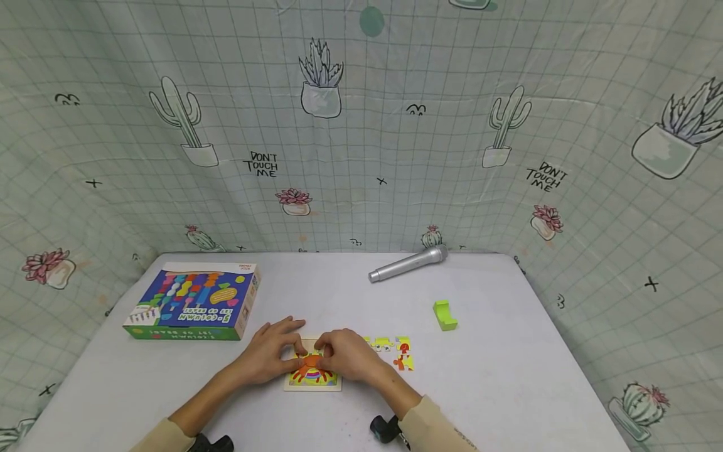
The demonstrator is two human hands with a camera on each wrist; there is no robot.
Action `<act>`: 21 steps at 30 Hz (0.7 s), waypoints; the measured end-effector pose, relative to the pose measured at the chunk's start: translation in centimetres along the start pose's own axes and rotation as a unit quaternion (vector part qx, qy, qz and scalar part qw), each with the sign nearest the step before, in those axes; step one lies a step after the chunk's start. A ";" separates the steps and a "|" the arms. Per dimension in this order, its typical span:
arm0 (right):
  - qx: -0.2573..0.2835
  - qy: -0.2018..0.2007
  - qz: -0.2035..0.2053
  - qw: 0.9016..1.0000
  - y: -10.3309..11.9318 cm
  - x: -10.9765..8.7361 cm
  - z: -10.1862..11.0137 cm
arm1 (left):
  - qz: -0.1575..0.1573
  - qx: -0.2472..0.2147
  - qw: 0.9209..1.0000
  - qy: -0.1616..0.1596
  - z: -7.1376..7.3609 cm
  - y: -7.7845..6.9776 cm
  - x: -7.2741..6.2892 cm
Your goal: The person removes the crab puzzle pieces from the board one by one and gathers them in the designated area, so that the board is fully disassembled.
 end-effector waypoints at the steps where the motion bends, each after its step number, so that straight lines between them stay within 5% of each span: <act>1: 0.003 0.000 -0.001 1.000 0.0 0.0 0.0 | 0.000 -0.001 1.000 0.001 0.0 0.0 0.0; 21: 0.032 -0.011 0.008 0.999 -0.2 0.1 0.1 | -0.001 -0.015 1.000 0.016 -0.1 -0.1 -0.2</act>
Point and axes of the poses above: each hand's wrist, its own x-axis towards the middle knuckle, its own z-axis out of the back of the hand, y = z × x, the point moved 9 cm from there along x, towards the middle knuckle, and after that the axes turned 13 degrees about x, right-handed, at the moved point
